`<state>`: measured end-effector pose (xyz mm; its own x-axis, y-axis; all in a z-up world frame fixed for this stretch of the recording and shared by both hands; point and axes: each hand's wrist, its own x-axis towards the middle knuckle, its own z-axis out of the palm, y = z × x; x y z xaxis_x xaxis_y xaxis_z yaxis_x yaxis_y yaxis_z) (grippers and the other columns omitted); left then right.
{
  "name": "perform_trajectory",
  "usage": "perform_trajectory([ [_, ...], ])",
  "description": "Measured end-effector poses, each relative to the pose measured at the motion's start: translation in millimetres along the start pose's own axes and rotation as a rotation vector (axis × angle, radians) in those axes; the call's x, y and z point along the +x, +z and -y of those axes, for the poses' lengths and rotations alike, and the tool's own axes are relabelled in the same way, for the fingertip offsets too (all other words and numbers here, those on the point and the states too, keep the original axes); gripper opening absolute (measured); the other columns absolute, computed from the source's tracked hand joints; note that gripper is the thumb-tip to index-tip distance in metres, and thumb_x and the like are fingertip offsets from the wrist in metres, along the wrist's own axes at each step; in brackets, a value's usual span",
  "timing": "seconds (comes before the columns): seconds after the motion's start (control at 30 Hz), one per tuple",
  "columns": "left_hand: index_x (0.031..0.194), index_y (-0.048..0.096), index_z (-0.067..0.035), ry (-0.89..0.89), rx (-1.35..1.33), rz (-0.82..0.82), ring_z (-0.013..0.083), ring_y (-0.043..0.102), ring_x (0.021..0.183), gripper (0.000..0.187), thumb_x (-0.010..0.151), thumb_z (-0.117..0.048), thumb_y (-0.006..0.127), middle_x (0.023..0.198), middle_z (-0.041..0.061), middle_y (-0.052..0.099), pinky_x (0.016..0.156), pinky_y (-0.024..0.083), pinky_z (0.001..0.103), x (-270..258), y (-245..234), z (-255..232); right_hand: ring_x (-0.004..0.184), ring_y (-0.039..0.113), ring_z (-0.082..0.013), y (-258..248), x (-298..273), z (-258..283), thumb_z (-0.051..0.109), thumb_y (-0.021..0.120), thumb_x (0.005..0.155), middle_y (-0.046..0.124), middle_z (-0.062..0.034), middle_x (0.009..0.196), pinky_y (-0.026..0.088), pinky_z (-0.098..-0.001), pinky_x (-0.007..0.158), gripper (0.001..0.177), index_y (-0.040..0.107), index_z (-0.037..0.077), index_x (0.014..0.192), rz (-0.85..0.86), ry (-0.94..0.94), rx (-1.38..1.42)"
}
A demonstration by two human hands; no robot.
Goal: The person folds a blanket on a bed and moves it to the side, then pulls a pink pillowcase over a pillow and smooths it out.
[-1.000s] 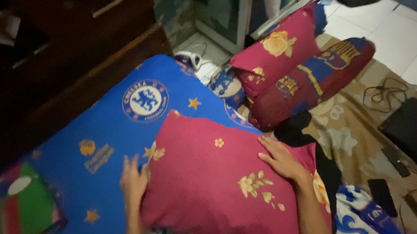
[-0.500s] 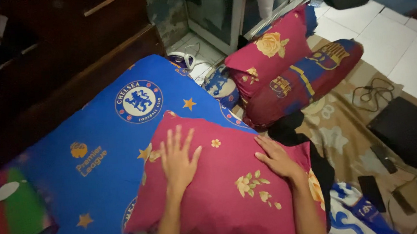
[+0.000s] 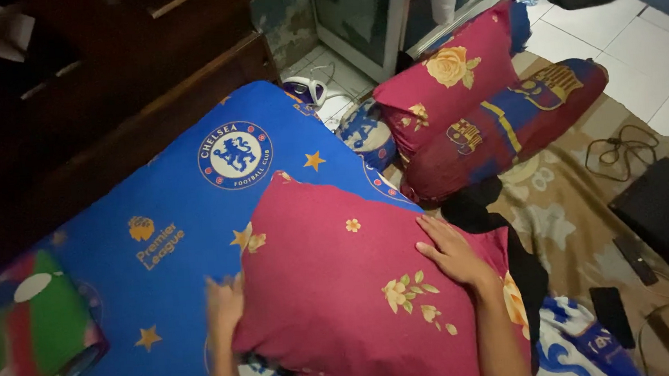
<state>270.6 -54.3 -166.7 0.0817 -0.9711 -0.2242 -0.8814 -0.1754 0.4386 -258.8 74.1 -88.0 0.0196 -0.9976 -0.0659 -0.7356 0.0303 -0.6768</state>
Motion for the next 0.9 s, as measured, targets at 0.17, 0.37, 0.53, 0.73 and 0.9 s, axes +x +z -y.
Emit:
perform_trajectory([
  [0.17, 0.150, 0.052, -0.009, 0.252, -0.016, -0.377, 0.0454, 0.032, 0.149, 0.056, 0.102, -0.038, 0.055, 0.165, 0.029, 0.027, 0.117, 0.031, 0.054, -36.0, -129.5, -135.1, 0.152, 0.032, -0.0304, -2.1, 3.3, -0.8, 0.046, 0.056, 0.097, 0.038, -0.0151, 0.163, 0.022, -0.0411, 0.124, 0.069, 0.043, 0.008, 0.153, -0.007, -0.008, 0.014],
  [0.37, 0.147, 0.058, -0.017, 0.880, -0.360, -0.326, 0.0319, 0.041, 0.153, 0.047, 0.101, -0.030, 0.059, 0.160, 0.013, 0.048, 0.129, 0.032, 0.046, -73.3, -101.5, -269.0, 0.152, 0.032, -0.0309, -2.6, 4.2, -2.1, 0.045, 0.056, 0.098, 0.039, -0.0153, 0.162, 0.022, -0.0413, 0.124, 0.068, 0.043, 0.008, 0.153, -0.014, -0.006, 0.022],
  [0.53, 0.154, 0.044, -0.029, 0.795, 0.205, 0.013, 0.0280, 0.020, 0.155, 0.058, 0.103, -0.055, 0.046, 0.167, 0.009, 0.028, 0.126, 0.008, 0.053, -48.5, -16.5, -282.6, 0.152, 0.032, -0.0310, 2.3, 1.5, -12.3, 0.046, 0.055, 0.098, 0.038, -0.0168, 0.162, 0.023, -0.0412, 0.123, 0.068, 0.043, 0.008, 0.154, -0.012, 0.012, -0.001],
  [0.73, 0.153, 0.042, -0.037, 0.546, 0.204, -0.153, 0.0319, 0.017, 0.154, 0.064, 0.095, -0.064, 0.048, 0.167, 0.012, 0.024, 0.120, 0.009, 0.057, -38.9, -48.7, -234.1, 0.152, 0.031, -0.0312, -5.3, 2.4, 5.8, 0.046, 0.055, 0.097, 0.037, -0.0169, 0.163, 0.023, -0.0416, 0.123, 0.069, 0.042, 0.009, 0.154, -0.011, 0.014, -0.002],
  [0.9, 0.157, 0.040, -0.036, 0.498, 0.037, -0.202, 0.0343, 0.021, 0.155, 0.064, 0.098, -0.061, 0.047, 0.169, 0.011, 0.027, 0.122, 0.019, 0.056, -28.5, -48.3, -184.0, 0.152, 0.032, -0.0304, -1.4, 4.5, -0.2, 0.047, 0.055, 0.098, 0.037, -0.0163, 0.163, 0.021, -0.0417, 0.124, 0.069, 0.042, 0.009, 0.154, -0.014, -0.006, -0.009],
])
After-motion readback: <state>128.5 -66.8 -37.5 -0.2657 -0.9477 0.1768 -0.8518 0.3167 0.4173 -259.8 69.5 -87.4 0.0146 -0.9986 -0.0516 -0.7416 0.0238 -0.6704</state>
